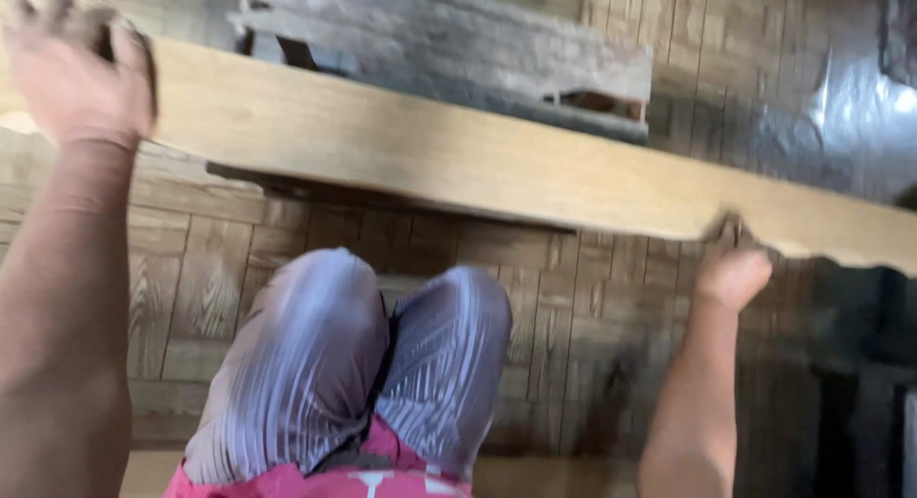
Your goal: Sanding a long, shaped wooden board by hand using sandpaper while sitting on the floor.
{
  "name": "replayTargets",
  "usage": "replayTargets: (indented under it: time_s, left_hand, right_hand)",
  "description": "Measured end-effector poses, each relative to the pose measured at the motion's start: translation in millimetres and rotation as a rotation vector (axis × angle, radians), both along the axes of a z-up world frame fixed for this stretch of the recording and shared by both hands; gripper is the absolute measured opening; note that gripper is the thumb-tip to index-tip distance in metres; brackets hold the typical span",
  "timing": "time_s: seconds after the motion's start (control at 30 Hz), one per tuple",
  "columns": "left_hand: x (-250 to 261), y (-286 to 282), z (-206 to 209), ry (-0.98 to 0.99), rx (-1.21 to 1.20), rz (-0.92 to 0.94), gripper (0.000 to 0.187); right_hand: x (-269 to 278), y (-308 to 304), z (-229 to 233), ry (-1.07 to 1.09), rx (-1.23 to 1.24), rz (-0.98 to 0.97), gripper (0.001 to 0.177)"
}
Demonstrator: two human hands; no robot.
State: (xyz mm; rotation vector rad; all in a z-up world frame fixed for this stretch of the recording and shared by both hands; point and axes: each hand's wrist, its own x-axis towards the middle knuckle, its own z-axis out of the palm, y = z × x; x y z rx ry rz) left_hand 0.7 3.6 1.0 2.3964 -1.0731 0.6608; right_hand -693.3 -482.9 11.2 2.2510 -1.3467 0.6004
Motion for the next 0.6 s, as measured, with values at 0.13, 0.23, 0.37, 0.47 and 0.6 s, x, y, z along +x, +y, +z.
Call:
replayTargets:
  time_s: [0.13, 0.23, 0.37, 0.47, 0.6]
  left_hand:
    - [6, 2, -11, -0.111, 0.013, -0.021, 0.036]
    - [18, 0, -22, -0.052, 0.034, -0.007, 0.040]
    - [6, -1, -12, -0.026, 0.010, -0.001, 0.035]
    - [5, 4, -9, -0.071, 0.006, 0.008, 0.036]
    - [4, 4, -10, -0.020, -0.039, -0.040, 0.032]
  right_hand:
    - [39, 37, -11, -0.104, -0.106, -0.044, 0.043]
    - [137, 115, 16, -0.459, 0.484, 0.093, 0.042]
    - [249, 181, 27, -0.425, 0.636, 0.588, 0.048]
    - [294, 189, 29, -0.314, 0.462, 0.896, 0.029]
    - [243, 135, 25, -0.768, 0.893, 0.798, 0.032]
